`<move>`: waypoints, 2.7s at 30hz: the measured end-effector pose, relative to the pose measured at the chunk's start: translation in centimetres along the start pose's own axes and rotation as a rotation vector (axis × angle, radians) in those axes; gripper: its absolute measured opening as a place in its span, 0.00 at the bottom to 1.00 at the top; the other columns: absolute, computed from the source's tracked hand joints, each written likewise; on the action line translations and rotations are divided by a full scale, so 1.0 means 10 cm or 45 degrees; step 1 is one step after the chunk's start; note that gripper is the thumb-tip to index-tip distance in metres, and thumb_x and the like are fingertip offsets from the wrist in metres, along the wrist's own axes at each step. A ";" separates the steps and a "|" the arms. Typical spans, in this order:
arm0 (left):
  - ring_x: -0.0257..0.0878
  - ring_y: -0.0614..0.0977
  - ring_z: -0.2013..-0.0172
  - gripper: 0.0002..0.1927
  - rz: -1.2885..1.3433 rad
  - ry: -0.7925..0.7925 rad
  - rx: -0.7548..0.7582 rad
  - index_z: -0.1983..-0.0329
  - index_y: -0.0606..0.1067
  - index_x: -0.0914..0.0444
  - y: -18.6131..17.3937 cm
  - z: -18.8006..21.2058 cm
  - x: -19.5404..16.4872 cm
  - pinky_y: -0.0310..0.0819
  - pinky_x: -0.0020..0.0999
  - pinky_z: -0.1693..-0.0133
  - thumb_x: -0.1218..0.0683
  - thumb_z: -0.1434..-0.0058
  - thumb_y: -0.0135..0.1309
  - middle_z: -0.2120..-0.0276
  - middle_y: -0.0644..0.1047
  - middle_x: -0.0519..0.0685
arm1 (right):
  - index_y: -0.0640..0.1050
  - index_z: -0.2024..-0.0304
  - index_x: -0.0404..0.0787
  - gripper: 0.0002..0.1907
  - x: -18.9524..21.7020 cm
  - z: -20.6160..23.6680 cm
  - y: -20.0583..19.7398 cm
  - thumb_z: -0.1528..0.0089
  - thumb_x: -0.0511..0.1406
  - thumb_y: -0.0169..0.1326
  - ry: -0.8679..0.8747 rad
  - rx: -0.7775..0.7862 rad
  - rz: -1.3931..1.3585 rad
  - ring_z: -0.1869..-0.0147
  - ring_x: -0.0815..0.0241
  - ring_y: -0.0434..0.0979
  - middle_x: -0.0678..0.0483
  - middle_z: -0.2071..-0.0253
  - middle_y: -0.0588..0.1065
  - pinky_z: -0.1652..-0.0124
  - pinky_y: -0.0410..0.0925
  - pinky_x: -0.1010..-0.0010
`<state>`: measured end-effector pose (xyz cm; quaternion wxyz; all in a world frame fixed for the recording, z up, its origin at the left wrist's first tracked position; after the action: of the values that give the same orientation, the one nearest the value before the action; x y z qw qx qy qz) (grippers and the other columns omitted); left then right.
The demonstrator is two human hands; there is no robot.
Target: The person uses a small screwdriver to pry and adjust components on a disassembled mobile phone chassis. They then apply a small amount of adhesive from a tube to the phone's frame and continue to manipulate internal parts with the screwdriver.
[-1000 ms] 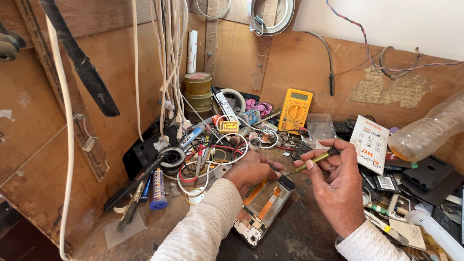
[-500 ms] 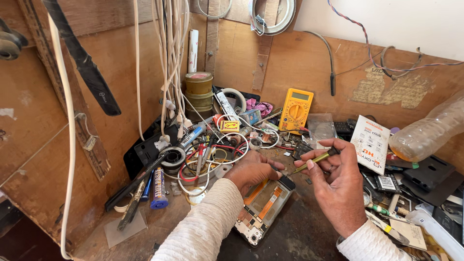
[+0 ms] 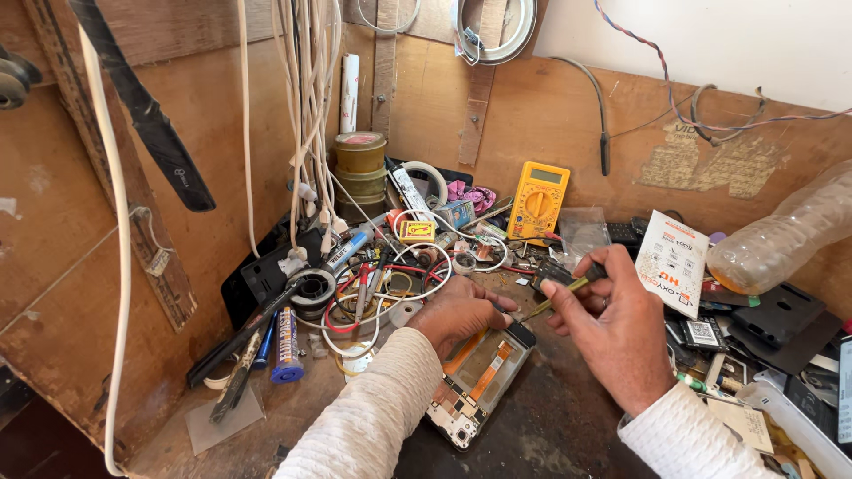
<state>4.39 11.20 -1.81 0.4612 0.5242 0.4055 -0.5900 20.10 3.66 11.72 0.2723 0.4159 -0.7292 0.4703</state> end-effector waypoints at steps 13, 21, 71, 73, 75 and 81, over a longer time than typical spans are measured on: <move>0.40 0.81 0.58 0.14 0.028 -0.034 -0.005 0.58 0.82 0.65 0.01 0.03 0.00 0.73 0.33 0.51 0.63 0.50 0.62 0.62 0.83 0.52 | 0.69 0.57 0.35 0.17 0.08 -0.06 0.09 0.40 0.32 0.65 0.061 0.115 0.144 0.77 0.63 0.76 0.49 0.77 0.76 0.77 0.70 0.68; 0.40 0.82 0.57 0.13 0.020 0.046 0.003 0.60 0.82 0.66 0.02 -0.01 -0.01 0.73 0.33 0.51 0.63 0.51 0.62 0.61 0.83 0.50 | 0.70 0.58 0.38 0.16 0.08 -0.15 0.10 0.45 0.31 0.62 -0.015 0.213 0.042 0.78 0.65 0.78 0.51 0.77 0.77 0.79 0.72 0.70; 0.40 0.82 0.61 0.12 0.054 -0.014 -0.013 0.60 0.81 0.66 0.05 0.01 0.00 0.75 0.33 0.54 0.65 0.49 0.62 0.64 0.83 0.52 | 0.80 0.68 0.37 0.20 0.56 -0.26 0.18 0.47 0.47 0.65 -0.447 0.576 0.903 0.63 0.47 0.80 0.46 0.70 0.77 0.61 0.71 0.56; 0.40 0.82 0.61 0.12 0.044 -0.019 -0.014 0.60 0.81 0.66 0.04 0.02 0.01 0.76 0.34 0.55 0.64 0.49 0.61 0.64 0.83 0.52 | 0.81 0.68 0.37 0.20 0.57 -0.25 0.20 0.47 0.48 0.65 -0.446 0.575 0.944 0.62 0.46 0.80 0.46 0.69 0.77 0.60 0.70 0.55; 0.40 0.82 0.62 0.12 0.005 -0.027 -0.016 0.60 0.82 0.65 0.03 0.01 0.01 0.75 0.34 0.55 0.64 0.49 0.62 0.64 0.83 0.52 | 0.81 0.68 0.37 0.21 0.53 -0.26 0.18 0.45 0.49 0.65 -0.389 0.573 1.053 0.60 0.47 0.79 0.46 0.68 0.77 0.58 0.70 0.55; 0.40 0.82 0.62 0.12 0.009 0.000 -0.019 0.61 0.82 0.65 0.03 0.01 -0.01 0.75 0.33 0.55 0.64 0.51 0.62 0.64 0.83 0.52 | 0.83 0.64 0.41 0.21 0.39 -0.30 0.15 0.43 0.51 0.65 -0.243 0.588 1.111 0.55 0.47 0.80 0.46 0.65 0.78 0.54 0.70 0.56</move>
<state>4.70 11.06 -1.71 0.4672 0.5220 0.4082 -0.5854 16.88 5.33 15.37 -0.1168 0.1629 -0.7338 0.6492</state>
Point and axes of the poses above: each hand's wrist, its own z-axis away from the middle knuckle, its own y-axis out of the palm, x = y × z, the point moved 9 cm from there along -z, towards the middle knuckle
